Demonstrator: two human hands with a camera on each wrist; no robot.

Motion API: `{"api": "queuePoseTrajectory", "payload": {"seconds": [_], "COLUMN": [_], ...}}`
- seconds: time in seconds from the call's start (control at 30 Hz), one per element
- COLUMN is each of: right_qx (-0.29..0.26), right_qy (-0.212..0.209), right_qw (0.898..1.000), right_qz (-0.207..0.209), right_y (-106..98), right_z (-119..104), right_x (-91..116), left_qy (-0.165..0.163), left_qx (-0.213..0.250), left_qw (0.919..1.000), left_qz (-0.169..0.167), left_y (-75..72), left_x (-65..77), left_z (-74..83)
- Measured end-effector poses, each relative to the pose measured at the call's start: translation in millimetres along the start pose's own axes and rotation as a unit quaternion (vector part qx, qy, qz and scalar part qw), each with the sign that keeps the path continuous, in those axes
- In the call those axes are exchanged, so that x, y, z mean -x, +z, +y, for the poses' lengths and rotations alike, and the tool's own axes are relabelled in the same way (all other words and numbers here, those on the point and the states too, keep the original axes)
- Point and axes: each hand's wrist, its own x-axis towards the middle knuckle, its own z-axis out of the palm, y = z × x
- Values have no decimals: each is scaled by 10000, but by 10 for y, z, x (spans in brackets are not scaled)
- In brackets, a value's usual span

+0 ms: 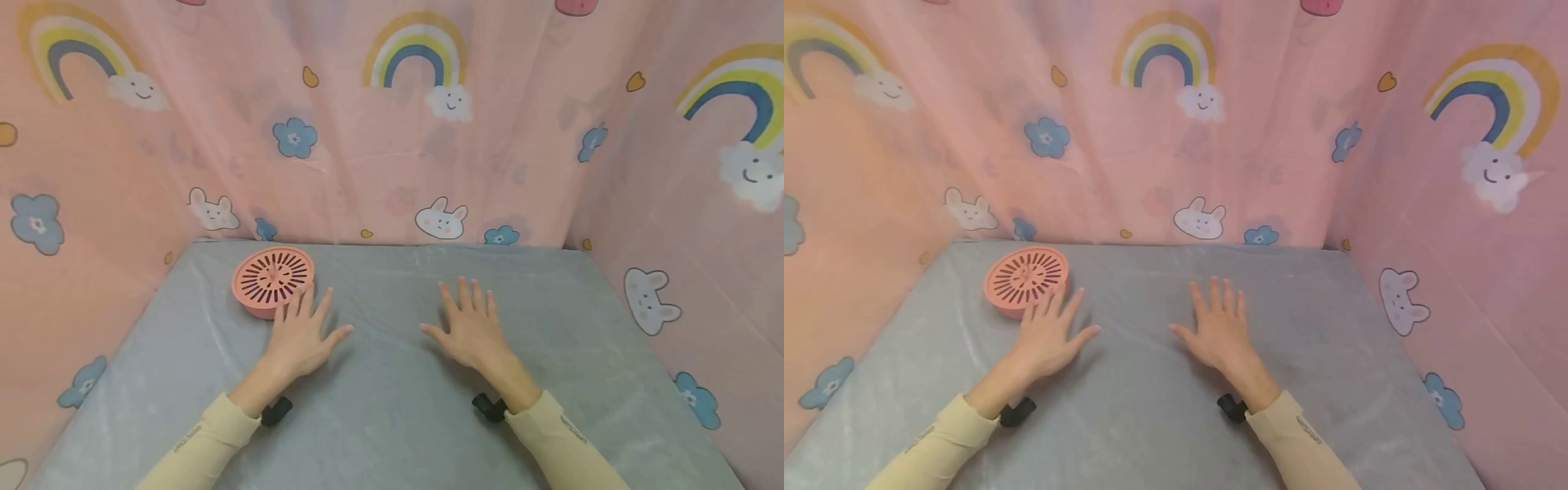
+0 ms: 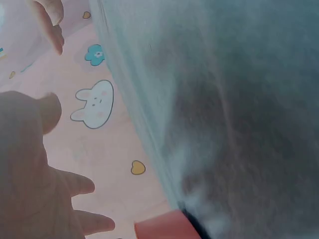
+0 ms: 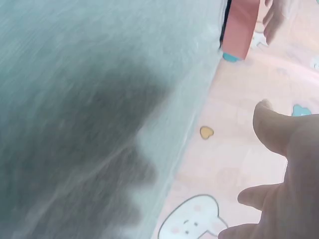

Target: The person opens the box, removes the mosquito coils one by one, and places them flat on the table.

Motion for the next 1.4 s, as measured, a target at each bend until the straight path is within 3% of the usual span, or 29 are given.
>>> {"api": "queuePoseTrajectory", "payload": {"seconds": [0.3,0.5,0.7,0.93,1.03,1.27,1.4], "right_qx": [-68,-285,-743,-1339,-1513,-2117,-2441], "right_qy": [-365,-596,-672,-833,-872,-852,-833], "right_qw": [9993,9978,9949,9874,9846,9736,9661], "right_qz": [24,99,68,90,104,99,77], "right_y": [-42,-80,-75,-6,33,95,146], "right_z": [-275,-496,-701,-916,-1010,-1209,-1291], "right_x": [-104,-231,-379,-523,-593,-729,-828], "left_qy": [22,164,263,182,17,-799,-929], "left_qx": [133,202,334,454,607,884,1010], "left_qw": [9996,9959,9860,9761,9733,9680,9628], "left_qz": [256,861,1609,2119,2214,2210,2328], "left_y": [-163,-254,-320,-349,-354,-422,-460], "left_x": [86,140,160,158,140,78,21], "left_z": [-124,-223,-372,-586,-685,-912,-1016]}}
